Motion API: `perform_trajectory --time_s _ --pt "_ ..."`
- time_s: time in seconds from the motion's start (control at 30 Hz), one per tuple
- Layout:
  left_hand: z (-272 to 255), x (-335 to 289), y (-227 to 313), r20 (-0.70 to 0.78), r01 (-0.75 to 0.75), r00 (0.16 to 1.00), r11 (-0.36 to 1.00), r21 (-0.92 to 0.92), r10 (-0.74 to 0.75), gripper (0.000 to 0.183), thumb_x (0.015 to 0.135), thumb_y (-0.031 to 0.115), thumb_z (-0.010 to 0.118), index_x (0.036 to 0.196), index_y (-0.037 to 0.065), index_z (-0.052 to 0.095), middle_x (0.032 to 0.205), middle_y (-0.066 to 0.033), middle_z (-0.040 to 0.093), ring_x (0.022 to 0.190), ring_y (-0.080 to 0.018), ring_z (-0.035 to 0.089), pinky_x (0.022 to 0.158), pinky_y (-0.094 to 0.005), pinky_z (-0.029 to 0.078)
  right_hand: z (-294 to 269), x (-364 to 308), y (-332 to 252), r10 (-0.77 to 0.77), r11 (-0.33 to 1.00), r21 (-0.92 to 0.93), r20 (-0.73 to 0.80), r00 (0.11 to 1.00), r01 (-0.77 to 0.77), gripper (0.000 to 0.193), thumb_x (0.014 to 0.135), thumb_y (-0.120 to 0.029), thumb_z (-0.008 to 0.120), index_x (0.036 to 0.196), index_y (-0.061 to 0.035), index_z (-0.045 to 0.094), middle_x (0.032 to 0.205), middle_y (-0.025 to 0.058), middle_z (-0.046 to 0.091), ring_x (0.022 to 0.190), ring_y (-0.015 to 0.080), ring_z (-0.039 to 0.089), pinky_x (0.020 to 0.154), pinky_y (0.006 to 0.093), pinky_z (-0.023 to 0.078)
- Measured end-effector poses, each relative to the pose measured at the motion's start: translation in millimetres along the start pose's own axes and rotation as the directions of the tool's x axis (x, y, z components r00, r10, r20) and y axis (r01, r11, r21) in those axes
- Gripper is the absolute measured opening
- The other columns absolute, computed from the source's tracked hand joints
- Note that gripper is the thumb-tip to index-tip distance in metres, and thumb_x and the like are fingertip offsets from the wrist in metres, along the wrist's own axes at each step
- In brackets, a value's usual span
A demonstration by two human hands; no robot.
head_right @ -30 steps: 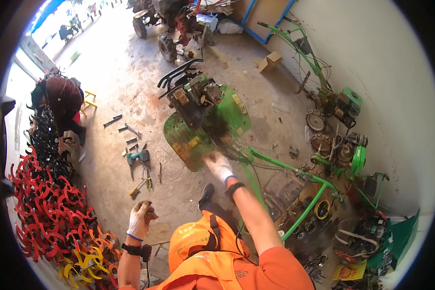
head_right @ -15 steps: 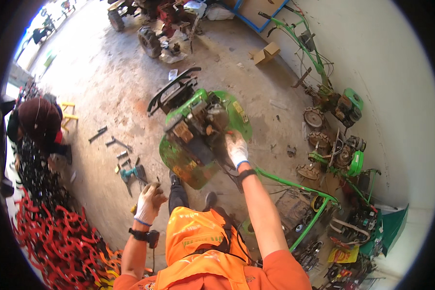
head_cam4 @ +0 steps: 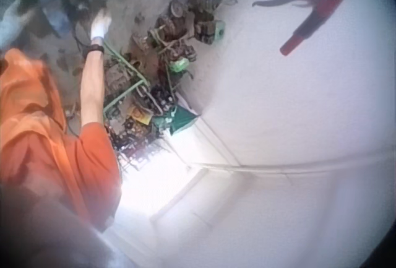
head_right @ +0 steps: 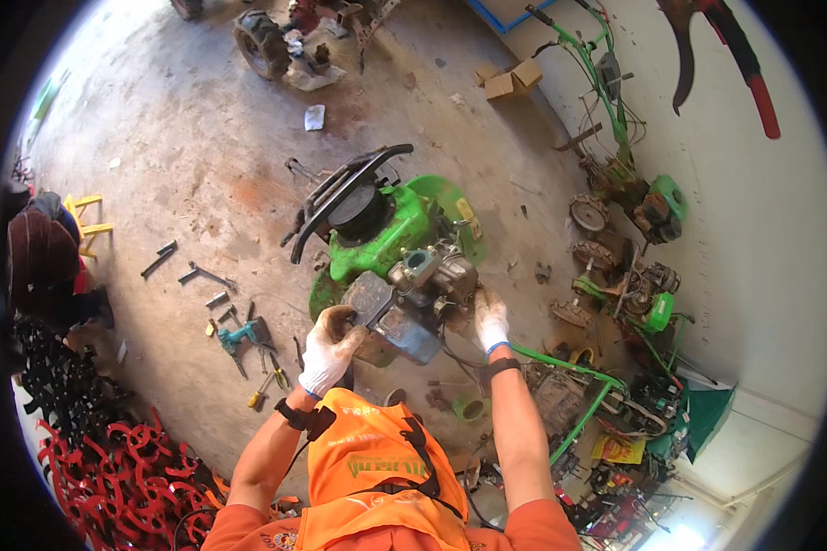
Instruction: The person assembles a green two-wheeled tractor by attaching the handlebar frame to the engine unit, tightening fasteners, and adjusting the engine components. The person then repositions the assembled unit within the workshop.
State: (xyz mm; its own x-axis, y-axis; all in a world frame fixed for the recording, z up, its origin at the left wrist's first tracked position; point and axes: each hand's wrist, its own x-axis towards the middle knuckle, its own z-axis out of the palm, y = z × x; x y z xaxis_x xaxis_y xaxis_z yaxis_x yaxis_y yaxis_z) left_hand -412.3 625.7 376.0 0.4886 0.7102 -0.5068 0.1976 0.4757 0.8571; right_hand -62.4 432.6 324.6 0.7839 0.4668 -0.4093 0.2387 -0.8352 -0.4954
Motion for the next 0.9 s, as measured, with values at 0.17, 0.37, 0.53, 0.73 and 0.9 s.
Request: perform_trajectory --time_s 0.17,0.37,0.53,0.73,0.9 --pt "-0.7 8.0 3.8 0.070 0.087 0.994 0.996 0.017 -0.088 0.048 0.093 0.007 0.086 0.136 -0.002 0.066 0.101 -0.0002 0.066 0.089 -0.0081 0.059 0.080 -0.0264 0.054 -18.3 -45.7 -38.8 0.196 0.981 0.001 -0.050 0.979 -0.196 0.058 0.113 -0.047 0.062 0.149 -0.0019 0.069 0.141 0.0245 0.074 0.132 0.0390 0.069 0.113 0.0447 0.052" --pt "-8.8 11.2 5.9 0.110 0.154 0.980 0.980 0.128 -0.168 0.049 0.090 0.020 0.088 0.131 -0.001 0.071 0.111 -0.0151 0.080 0.100 -0.0205 0.077 0.092 -0.0355 0.061 -15.9 -53.6 -59.1 0.322 0.927 0.213 -0.023 0.946 -0.310 0.052 0.114 -0.042 0.064 0.146 -0.0013 0.071 0.141 0.0238 0.075 0.127 0.0365 0.071 0.109 0.0416 0.053" --pt "-8.2 11.6 1.9 0.086 0.064 0.994 0.992 0.111 -0.073 0.049 0.089 0.017 0.090 0.131 -0.001 0.072 0.112 -0.0148 0.081 0.098 -0.0205 0.076 0.092 -0.0354 0.061 -13.9 -41.8 -58.6 0.267 0.963 0.066 -0.086 0.960 -0.262 0.051 0.114 -0.041 0.063 0.145 -0.0010 0.072 0.141 0.0247 0.075 0.126 0.0364 0.072 0.107 0.0428 0.055" --pt "-6.4 8.2 4.3 0.106 0.119 0.988 0.992 -0.027 -0.116 0.046 0.093 0.005 0.085 0.135 -0.004 0.067 0.112 -0.0111 0.077 0.099 -0.0157 0.071 0.091 -0.0329 0.060 -22.6 -53.4 -89.2 -0.021 0.986 -0.165 -0.065 0.998 0.010 0.076 0.096 -0.033 0.085 0.160 -0.0053 0.055 0.152 0.0233 0.066 0.134 0.0368 0.070 0.114 0.0458 0.057" --pt "-7.1 7.0 8.6 0.113 0.093 0.989 0.996 -0.009 -0.092 0.046 0.096 0.004 0.083 0.137 -0.004 0.065 0.117 -0.0098 0.075 0.102 -0.0145 0.069 0.093 -0.0317 0.059 3.6 -28.0 -127.9 -0.081 0.954 -0.294 -0.043 0.996 0.064 0.117 0.070 -0.049 0.100 0.165 -0.0076 0.046 0.161 0.0241 0.055 0.150 0.0428 0.054 0.123 0.0467 0.050"
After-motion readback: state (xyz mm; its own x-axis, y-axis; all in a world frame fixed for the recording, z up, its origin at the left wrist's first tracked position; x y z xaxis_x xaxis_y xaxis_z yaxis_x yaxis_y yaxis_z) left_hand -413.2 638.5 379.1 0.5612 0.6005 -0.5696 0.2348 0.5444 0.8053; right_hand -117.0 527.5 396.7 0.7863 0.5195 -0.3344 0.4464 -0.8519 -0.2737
